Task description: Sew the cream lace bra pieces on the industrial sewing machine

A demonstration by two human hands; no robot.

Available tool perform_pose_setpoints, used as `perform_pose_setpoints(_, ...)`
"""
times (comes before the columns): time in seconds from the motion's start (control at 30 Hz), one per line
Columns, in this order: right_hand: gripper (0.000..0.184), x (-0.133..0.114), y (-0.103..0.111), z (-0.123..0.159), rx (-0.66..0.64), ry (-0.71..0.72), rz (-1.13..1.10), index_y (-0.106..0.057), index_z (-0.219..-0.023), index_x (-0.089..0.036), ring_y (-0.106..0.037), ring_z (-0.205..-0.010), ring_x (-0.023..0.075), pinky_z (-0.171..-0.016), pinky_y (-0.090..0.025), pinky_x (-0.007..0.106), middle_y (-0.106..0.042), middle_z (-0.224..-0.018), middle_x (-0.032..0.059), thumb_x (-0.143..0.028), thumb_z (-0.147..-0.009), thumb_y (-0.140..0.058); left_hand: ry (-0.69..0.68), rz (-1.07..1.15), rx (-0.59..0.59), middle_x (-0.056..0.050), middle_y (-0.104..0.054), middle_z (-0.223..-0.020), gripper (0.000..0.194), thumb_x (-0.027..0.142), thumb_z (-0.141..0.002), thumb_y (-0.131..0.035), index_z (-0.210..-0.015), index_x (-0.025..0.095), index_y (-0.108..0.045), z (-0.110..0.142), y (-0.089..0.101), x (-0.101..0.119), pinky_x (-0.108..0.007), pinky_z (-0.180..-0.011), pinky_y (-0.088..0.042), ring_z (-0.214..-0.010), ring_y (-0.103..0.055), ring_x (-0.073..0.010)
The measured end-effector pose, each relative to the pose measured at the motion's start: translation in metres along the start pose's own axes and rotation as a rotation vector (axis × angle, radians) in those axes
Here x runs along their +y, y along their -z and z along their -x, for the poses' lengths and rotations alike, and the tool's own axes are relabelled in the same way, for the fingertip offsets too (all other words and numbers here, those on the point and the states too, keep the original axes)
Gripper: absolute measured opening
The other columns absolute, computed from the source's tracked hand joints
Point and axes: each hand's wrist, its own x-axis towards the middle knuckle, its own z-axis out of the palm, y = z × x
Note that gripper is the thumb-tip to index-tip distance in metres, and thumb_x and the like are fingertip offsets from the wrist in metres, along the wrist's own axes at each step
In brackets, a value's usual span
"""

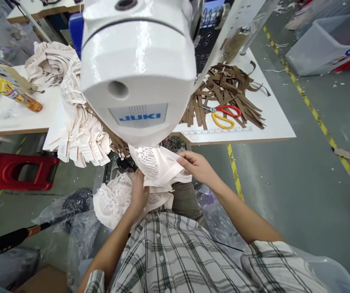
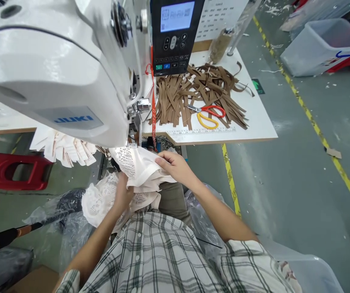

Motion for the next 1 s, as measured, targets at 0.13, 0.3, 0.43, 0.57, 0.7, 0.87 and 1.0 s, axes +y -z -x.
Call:
perform_pose_setpoints(0.13, 0.038, 0.005, 0.022, 0.01, 0.014, 0.004, 0.149, -0.067, -0.081, -0.02, -0.056, -0.069, 0.017, -0.063, -0.038, 0.027, -0.066, -0.077, 0.0021, -0.052, -0.095, -0.053, -0.017, -0.081, 0.111, -0.019, -0.036, -0.158, 0.056, 0.011, -0.09, -0.044, -0.146, 0.019, -0.041, -0.014, 0.038, -0.021, -0.059, -0.119, -0.034, -0.151, -0.03, -0.0358)
perform_pose_setpoints(0.3, 0.037, 0.057, 0.082, 0.031, 0.071, -0.263, 0.553, -0.064, -0.074, -0.02, -0.055, -0.065, 0.0191, -0.061, -0.036, 0.03, -0.065, -0.069, 0.0038, -0.048, -0.094, -0.052, -0.057, -0.132, 0.078, -0.016, -0.043, -0.155, 0.039, 0.021, -0.095, -0.048, -0.134, 0.021, -0.055, -0.033, 0.008, -0.006, -0.062, -0.119, -0.03, -0.151, -0.03, -0.0339)
perform_pose_setpoints(0.43, 0.026, 0.103, 0.097, 0.036, -0.013, -0.512, 0.841, -0.068, -0.079, -0.016, -0.061, -0.078, 0.0278, -0.07, -0.043, 0.036, -0.069, -0.08, 0.014, -0.037, -0.089, -0.056, -0.135, -0.148, -0.208, -0.016, -0.047, -0.152, 0.045, 0.029, -0.092, -0.056, -0.137, 0.02, -0.055, -0.014, -0.002, 0.003, -0.054, -0.117, -0.035, -0.145, -0.039, -0.0351)
perform_pose_setpoints(0.57, 0.041, 0.117, 0.038, 0.022, 0.02, -0.288, 0.768, -0.063, -0.123, -0.012, -0.057, -0.117, 0.0323, -0.097, -0.045, 0.043, -0.063, -0.125, 0.0214, -0.039, -0.093, -0.054, 0.14, -0.387, -0.154, -0.023, -0.063, -0.121, 0.048, 0.047, -0.091, -0.058, -0.121, 0.01, -0.06, 0.047, 0.047, -0.031, -0.053, -0.1, -0.046, -0.121, -0.056, -0.0392)
perform_pose_setpoints(0.7, 0.036, 0.085, -0.064, 0.017, -0.173, 0.082, 0.329, -0.065, -0.122, -0.022, -0.063, -0.108, 0.0287, -0.093, -0.051, 0.043, -0.068, -0.117, 0.0141, -0.045, -0.097, -0.053, 0.316, -0.658, -0.489, -0.017, -0.067, -0.087, 0.041, 0.052, -0.091, -0.056, -0.087, 0.013, -0.066, 0.113, 0.081, -0.045, -0.042, -0.076, -0.046, -0.088, -0.065, -0.0341)
perform_pose_setpoints(0.87, 0.063, 0.023, -0.157, 0.027, -0.817, 0.499, 0.19, -0.063, -0.128, -0.019, -0.059, -0.12, 0.0292, -0.096, -0.047, 0.038, -0.065, -0.132, 0.0144, -0.063, -0.084, -0.068, 0.093, -0.426, -0.497, -0.008, -0.061, -0.071, 0.036, 0.029, -0.099, -0.043, -0.067, 0.018, -0.057, 0.127, 0.098, -0.005, -0.035, -0.072, -0.041, -0.076, -0.058, -0.0221)
perform_pose_setpoints(1.0, 0.052, -0.011, -0.153, 0.032, -1.158, 0.458, 0.271, -0.069, -0.089, -0.017, -0.06, -0.067, 0.0162, -0.059, -0.038, 0.027, -0.073, -0.081, 0.0053, -0.068, -0.09, -0.057, 0.113, 0.155, -0.29, -0.005, -0.06, -0.081, 0.023, 0.035, -0.098, -0.051, -0.081, 0.02, -0.057, 0.096, 0.127, 0.02, -0.031, -0.071, -0.044, -0.079, -0.057, -0.0189)
